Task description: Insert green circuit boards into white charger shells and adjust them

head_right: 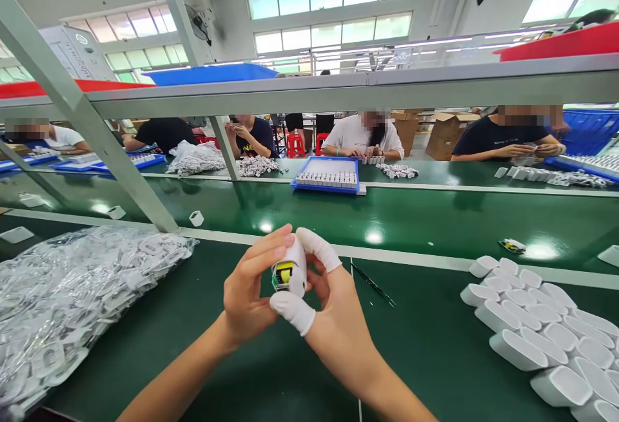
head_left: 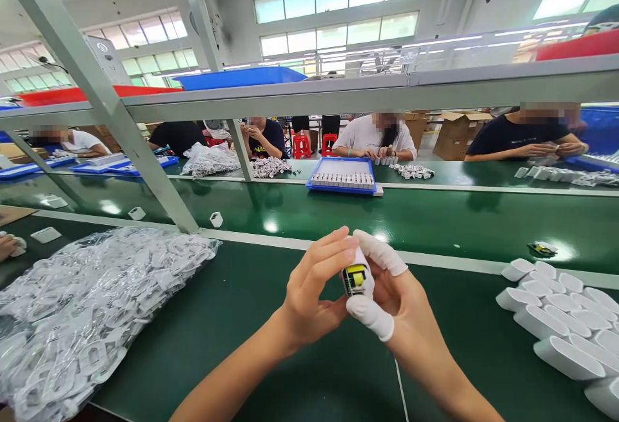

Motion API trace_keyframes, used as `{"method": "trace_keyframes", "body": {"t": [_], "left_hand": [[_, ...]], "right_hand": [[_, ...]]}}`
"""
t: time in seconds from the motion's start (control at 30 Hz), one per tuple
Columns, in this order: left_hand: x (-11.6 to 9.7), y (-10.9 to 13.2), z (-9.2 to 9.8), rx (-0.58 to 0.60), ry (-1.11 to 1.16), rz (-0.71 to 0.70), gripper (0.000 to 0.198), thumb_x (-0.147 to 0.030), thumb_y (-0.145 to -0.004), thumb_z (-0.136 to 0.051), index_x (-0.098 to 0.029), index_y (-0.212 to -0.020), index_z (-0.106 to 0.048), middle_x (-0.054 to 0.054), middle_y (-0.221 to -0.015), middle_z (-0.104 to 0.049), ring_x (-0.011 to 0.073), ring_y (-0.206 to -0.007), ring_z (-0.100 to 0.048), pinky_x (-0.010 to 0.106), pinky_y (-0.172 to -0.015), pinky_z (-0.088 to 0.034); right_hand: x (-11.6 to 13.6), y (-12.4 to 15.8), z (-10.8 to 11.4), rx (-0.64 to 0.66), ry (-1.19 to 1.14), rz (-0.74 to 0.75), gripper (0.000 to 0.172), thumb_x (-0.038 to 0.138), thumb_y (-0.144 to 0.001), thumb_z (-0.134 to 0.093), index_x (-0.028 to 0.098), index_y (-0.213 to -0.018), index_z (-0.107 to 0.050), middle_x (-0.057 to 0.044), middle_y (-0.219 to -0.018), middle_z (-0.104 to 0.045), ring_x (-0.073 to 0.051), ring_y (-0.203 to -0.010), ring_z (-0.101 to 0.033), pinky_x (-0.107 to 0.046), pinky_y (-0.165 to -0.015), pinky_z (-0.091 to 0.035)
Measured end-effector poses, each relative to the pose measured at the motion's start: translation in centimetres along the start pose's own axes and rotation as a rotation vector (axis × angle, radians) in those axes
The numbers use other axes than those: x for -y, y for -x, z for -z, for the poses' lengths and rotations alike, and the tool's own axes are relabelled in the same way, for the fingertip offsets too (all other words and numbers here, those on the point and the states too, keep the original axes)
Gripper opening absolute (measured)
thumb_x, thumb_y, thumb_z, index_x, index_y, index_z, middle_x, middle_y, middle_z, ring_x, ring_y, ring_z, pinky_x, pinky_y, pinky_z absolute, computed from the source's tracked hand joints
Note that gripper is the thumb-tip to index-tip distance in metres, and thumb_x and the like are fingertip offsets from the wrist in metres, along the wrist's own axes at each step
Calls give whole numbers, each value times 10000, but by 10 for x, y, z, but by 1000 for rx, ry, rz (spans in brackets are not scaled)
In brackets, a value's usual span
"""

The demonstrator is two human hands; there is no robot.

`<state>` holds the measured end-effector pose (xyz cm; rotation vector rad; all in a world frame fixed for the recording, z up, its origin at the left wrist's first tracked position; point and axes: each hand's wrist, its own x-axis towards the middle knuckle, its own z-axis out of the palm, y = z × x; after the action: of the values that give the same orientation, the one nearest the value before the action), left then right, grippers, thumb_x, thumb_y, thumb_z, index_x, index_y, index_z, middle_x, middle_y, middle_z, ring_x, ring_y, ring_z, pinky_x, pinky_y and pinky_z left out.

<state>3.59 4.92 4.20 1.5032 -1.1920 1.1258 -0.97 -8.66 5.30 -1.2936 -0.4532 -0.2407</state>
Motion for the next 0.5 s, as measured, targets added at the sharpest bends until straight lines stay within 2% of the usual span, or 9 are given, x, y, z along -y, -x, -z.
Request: {"method": "trace_keyframes", "body": {"t": [0.07, 0.13, 0.23, 0.33, 0.43, 0.5], "left_hand": [[-1, 0, -1, -9, -35, -10, 516, -181, -848, -696, -141, -1321, -495, 138, -1186, -659, 261, -1219, -603, 427, -1007, -557], [-2, 1, -1, -10, -84, -11, 515, -161, -839, -695, -137, -1314, -498, 130, -1150, -662, 251, -1183, -619, 411, -976, -572], [-1, 3, 1, -22, -151, 5, 534, -153, -798, -741, -118, -1279, -512, 129, -1129, -640, 230, -1117, -623, 377, -926, -579], [-1, 5, 3, -86, -166, 50, 597, -166, -733, -810, -125, -1244, -503, 99, -1083, -598, 195, -1020, -605, 325, -831, -570], [-3, 8, 2, -148, -170, 71, 587, -163, -725, -810, -165, -1214, -485, 54, -1039, -549, 161, -953, -572, 277, -752, -538], [-4, 9, 0, -172, -192, 65, 441, -181, -777, -756, -173, -1142, -510, 38, -998, -523, 136, -891, -547, 237, -686, -507]], "right_hand": [[-2, -1, -2, -42, 36, 43, 448, 324, -797, -792, 283, -1207, -618, -48, -1071, -694, -164, -873, -694, -236, -739, -599], [-3, -2, -2, -51, 88, 40, 397, 340, -820, -769, 269, -1185, -627, -50, -1070, -701, -172, -908, -694, -248, -768, -601], [-7, -2, 0, -43, 238, 116, 531, 362, -849, -745, 271, -1331, -543, -74, -1188, -678, -208, -999, -685, -342, -885, -595], [-10, 3, 2, -56, 494, 340, 620, 355, -859, -743, 285, -1414, -475, -98, -1314, -615, -265, -1130, -639, -446, -1005, -538], [-12, 7, -1, -51, 626, 540, 498, 240, -897, -689, 266, -1367, -526, -82, -1185, -678, -234, -1020, -683, -364, -896, -603], [-16, 9, -4, -62, 646, 649, 484, 143, -905, -643, 252, -1365, -536, -73, -1135, -700, -212, -968, -697, -313, -829, -623]]}}
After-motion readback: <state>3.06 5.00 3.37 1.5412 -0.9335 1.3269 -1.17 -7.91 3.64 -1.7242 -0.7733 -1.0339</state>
